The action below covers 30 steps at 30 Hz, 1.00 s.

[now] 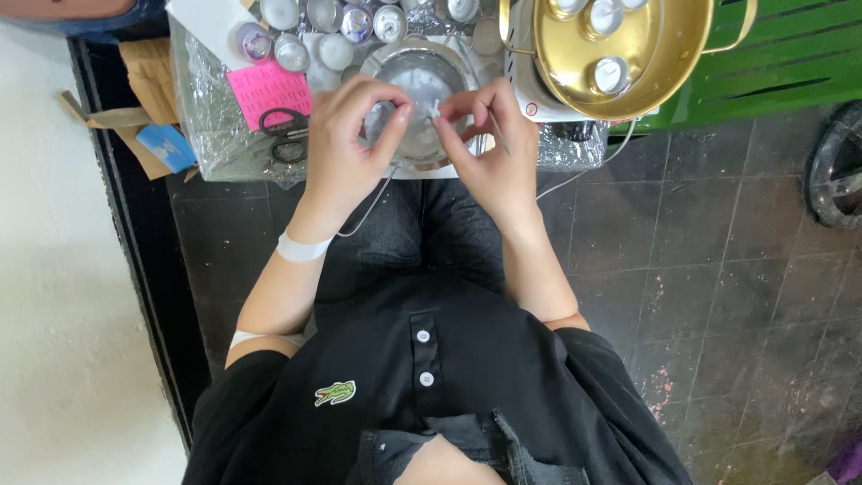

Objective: The person pours melted white wax from a metal pitcher through a strainer into small metal candle cups arranged on the table. They then use tweezers to place wicks into the filled cups and arrange the cups, refilling the pitcher with wax from a heated pot between pours.

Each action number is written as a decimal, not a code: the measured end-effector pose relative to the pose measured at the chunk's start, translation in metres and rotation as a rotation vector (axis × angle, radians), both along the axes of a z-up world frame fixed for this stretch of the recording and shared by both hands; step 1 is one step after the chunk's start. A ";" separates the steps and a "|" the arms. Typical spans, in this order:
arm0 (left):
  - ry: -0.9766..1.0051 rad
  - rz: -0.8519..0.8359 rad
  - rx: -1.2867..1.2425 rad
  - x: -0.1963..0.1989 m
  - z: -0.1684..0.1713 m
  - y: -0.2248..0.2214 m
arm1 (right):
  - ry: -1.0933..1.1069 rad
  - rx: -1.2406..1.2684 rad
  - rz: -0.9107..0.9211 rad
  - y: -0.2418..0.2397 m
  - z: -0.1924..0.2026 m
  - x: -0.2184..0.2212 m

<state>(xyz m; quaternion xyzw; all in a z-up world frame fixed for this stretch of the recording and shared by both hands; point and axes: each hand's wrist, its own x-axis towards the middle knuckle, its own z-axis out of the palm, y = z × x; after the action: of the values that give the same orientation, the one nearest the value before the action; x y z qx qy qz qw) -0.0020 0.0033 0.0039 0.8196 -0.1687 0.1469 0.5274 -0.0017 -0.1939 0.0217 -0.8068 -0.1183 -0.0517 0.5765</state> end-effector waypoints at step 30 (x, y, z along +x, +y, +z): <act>0.099 -0.319 -0.254 0.023 0.026 -0.010 | 0.121 0.733 0.258 -0.014 -0.018 0.023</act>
<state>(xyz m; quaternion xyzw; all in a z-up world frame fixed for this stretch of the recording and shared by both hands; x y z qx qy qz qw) 0.0206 -0.0066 0.0302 0.7157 -0.2501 0.0413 0.6508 0.0210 -0.2080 0.0040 -0.5277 -0.1583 0.0302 0.8340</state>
